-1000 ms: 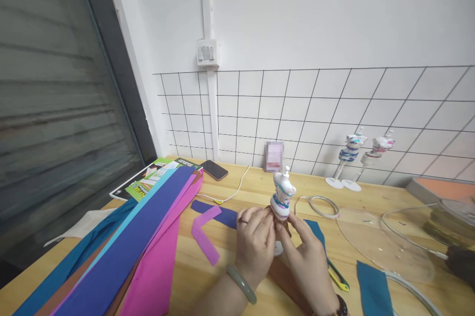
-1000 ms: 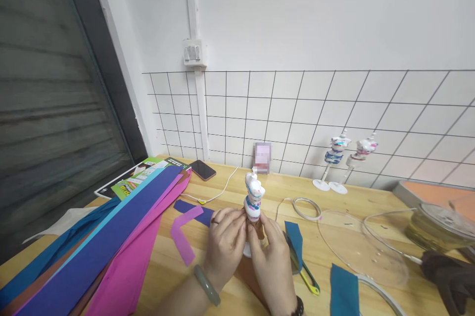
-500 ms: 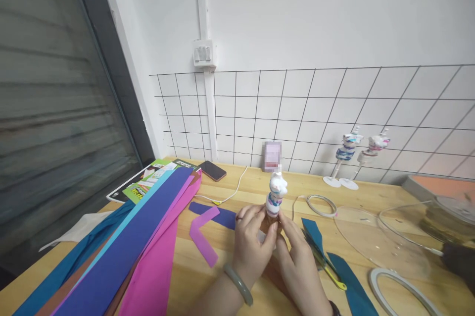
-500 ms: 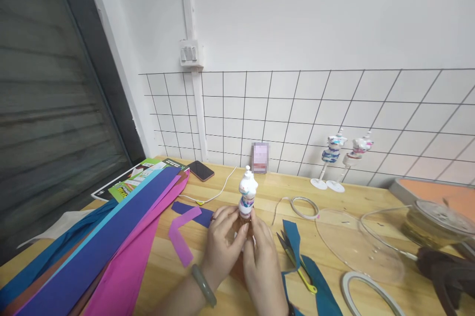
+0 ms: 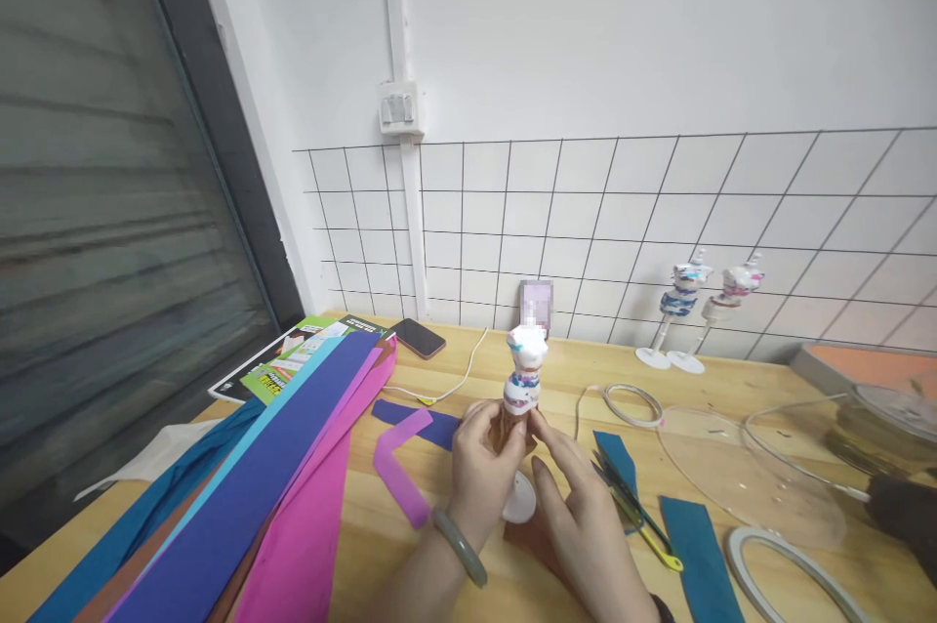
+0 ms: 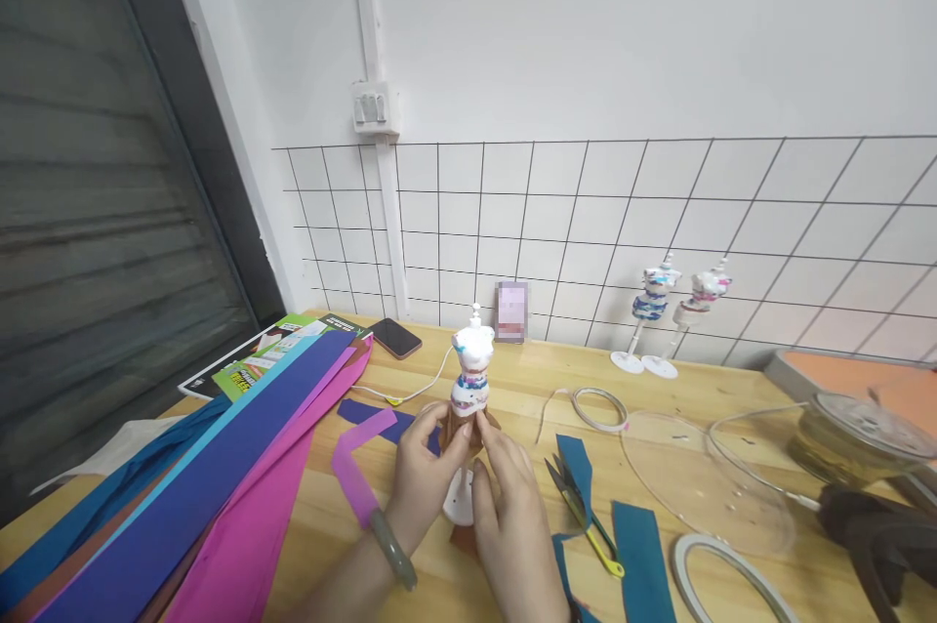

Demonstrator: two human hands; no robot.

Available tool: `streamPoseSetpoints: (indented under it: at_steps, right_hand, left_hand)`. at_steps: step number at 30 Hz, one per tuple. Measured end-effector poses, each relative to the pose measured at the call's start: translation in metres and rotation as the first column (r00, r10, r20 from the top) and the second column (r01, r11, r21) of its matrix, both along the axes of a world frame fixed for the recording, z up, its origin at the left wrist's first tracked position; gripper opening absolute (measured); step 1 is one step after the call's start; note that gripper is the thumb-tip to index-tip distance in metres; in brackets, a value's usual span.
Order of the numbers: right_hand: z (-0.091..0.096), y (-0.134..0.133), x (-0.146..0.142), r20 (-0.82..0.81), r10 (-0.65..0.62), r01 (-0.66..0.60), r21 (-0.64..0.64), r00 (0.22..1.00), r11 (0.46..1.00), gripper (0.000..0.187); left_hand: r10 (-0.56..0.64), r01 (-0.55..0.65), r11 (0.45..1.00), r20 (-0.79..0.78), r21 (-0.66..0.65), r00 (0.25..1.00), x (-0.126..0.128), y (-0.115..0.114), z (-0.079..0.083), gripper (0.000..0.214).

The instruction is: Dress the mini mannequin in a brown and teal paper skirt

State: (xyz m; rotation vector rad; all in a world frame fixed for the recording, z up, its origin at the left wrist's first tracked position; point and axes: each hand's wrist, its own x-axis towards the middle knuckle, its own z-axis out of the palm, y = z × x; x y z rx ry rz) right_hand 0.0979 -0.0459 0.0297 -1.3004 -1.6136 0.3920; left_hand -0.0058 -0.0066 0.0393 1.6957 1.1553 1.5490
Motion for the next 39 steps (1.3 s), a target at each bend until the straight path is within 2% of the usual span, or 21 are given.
streamPoseSetpoints:
  at_steps: [2, 4, 7, 9, 11, 15, 17, 19, 27, 30, 32, 34, 36, 37, 39]
  right_hand:
    - [0.003, 0.001, 0.004, -0.054, -0.021, 0.02, -0.02, 0.998, 1.0, 0.035]
    - [0.007, 0.002, 0.01, -0.134, -0.096, 0.09, -0.048, 0.986, 0.995, 0.032]
    - [0.015, 0.003, 0.019, -0.273, -0.172, 0.147, -0.11, 0.946, 0.983, 0.034]
    - [0.023, 0.003, 0.023, -0.382, -0.131, 0.068, -0.172, 0.915, 0.983, 0.038]
    - [0.03, 0.002, 0.026, -0.472, -0.055, -0.066, -0.237, 0.88, 0.969, 0.04]
    - [0.034, 0.0, 0.029, -0.547, 0.108, -0.309, -0.291, 0.83, 0.905, 0.038]
    - [0.031, 0.0, 0.03, -0.555, 0.15, -0.359, -0.289, 0.818, 0.887, 0.037]
    - [0.026, 0.0, 0.032, -0.55, 0.162, -0.365, -0.283, 0.819, 0.887, 0.036]
    - [0.025, -0.001, 0.033, -0.48, 0.242, -0.4, -0.262, 0.844, 0.878, 0.032]
    - [0.025, -0.002, 0.032, -0.482, 0.244, -0.402, -0.257, 0.841, 0.879, 0.034]
    - [0.022, -0.001, 0.032, -0.529, 0.142, -0.333, -0.285, 0.836, 0.899, 0.04]
    - [0.016, 0.0, 0.031, -0.576, -0.027, -0.192, -0.316, 0.817, 0.929, 0.046]
    - [0.01, 0.001, 0.029, -0.572, -0.143, -0.055, -0.314, 0.808, 0.948, 0.042]
    - [0.007, 0.002, 0.026, -0.548, -0.154, -0.023, -0.303, 0.822, 0.953, 0.036]
    - [0.003, 0.001, 0.02, -0.483, -0.116, -0.041, -0.302, 0.868, 0.952, 0.028]
  left_hand:
    - [-0.07, 0.076, 0.995, 0.096, -0.06, 0.993, -0.001, 0.001, 0.001, 0.012]
    - [-0.147, 0.172, 0.979, 0.205, -0.109, 0.968, -0.002, 0.002, 0.002, 0.016]
    - [-0.3, 0.373, 0.917, 0.373, -0.14, 0.878, -0.003, 0.004, 0.001, 0.02]
    - [-0.383, 0.497, 0.855, 0.468, -0.147, 0.797, -0.003, 0.003, 0.001, 0.022]
    - [-0.425, 0.581, 0.798, 0.531, -0.162, 0.733, -0.002, 0.002, 0.001, 0.024]
    - [-0.497, 0.704, 0.686, 0.589, -0.184, 0.638, -0.001, -0.002, 0.002, 0.024]
    - [-0.527, 0.748, 0.634, 0.597, -0.198, 0.604, -0.001, -0.003, 0.003, 0.025]
    - [-0.536, 0.763, 0.611, 0.597, -0.213, 0.596, -0.001, -0.002, 0.002, 0.026]
    - [-0.462, 0.694, 0.653, 0.567, -0.302, 0.681, -0.001, -0.001, -0.001, 0.029]
    - [-0.452, 0.664, 0.691, 0.546, -0.286, 0.705, -0.001, 0.0, -0.001, 0.029]
    - [-0.416, 0.625, 0.734, 0.552, -0.265, 0.722, -0.001, 0.002, -0.002, 0.028]
    - [-0.345, 0.562, 0.787, 0.573, -0.256, 0.744, -0.002, 0.005, -0.004, 0.027]
    - [-0.262, 0.487, 0.834, 0.591, -0.26, 0.763, -0.003, 0.009, -0.006, 0.027]
    - [-0.224, 0.45, 0.853, 0.594, -0.264, 0.772, -0.004, 0.011, -0.007, 0.026]
    - [-0.175, 0.4, 0.876, 0.594, -0.271, 0.785, -0.004, 0.014, -0.008, 0.027]
